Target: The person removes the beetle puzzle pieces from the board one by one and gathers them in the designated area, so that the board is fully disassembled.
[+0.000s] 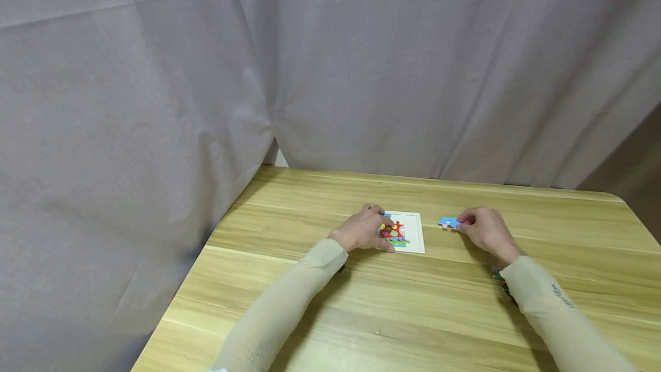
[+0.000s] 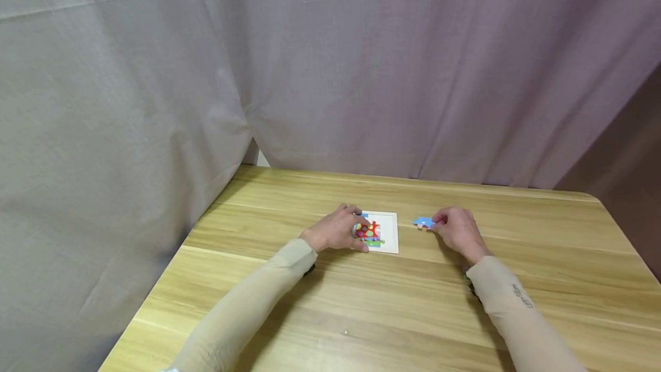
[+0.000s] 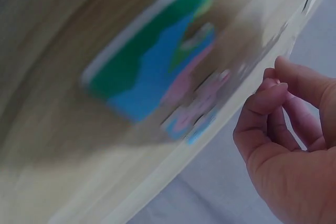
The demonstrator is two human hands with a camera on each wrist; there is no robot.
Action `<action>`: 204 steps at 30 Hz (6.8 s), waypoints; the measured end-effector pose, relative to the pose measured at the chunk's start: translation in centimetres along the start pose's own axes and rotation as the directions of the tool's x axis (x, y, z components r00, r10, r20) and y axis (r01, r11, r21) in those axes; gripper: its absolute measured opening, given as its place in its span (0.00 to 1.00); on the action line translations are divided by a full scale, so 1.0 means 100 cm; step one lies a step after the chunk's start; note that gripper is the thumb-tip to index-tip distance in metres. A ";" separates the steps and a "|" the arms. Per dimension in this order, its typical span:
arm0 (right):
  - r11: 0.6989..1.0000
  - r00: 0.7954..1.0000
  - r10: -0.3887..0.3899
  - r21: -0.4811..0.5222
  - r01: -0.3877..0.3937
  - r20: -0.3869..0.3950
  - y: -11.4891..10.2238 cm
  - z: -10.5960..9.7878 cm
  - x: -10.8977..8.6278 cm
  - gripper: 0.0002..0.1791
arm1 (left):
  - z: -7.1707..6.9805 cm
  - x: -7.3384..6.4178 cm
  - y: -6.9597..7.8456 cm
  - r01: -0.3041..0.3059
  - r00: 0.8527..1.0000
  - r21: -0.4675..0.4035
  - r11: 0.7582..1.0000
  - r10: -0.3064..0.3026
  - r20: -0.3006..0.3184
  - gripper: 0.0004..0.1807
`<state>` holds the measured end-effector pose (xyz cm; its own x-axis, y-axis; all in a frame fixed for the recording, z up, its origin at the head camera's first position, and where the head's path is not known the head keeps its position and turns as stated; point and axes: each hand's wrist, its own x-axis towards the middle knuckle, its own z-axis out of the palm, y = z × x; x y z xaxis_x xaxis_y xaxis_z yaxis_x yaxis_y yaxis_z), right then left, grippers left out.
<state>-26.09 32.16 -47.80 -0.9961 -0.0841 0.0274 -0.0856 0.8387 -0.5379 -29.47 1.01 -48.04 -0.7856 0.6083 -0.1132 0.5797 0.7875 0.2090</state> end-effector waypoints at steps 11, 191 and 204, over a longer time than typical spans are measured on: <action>0.994 0.997 0.063 0.092 -0.066 0.041 0.018 -0.007 -0.007 0.09 | -0.001 0.000 0.000 0.001 1.000 0.008 1.000 -0.001 -0.006 0.38; 0.992 0.992 -0.123 0.040 0.122 0.030 0.003 0.004 -0.045 0.12 | 0.002 -0.002 -0.003 0.055 0.998 -0.121 0.991 -0.057 -0.013 0.41; 0.994 0.991 -0.104 0.026 0.102 0.079 0.014 -0.002 -0.046 0.15 | -0.001 -0.002 -0.001 0.052 0.999 -0.119 0.992 -0.053 -0.004 0.40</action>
<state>-21.64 33.84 -48.49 -0.9769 -0.2130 0.0160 -0.1860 0.8116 -0.5538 -29.35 0.80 -47.97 -0.8160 0.5653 -0.1205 0.5081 0.8010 0.3167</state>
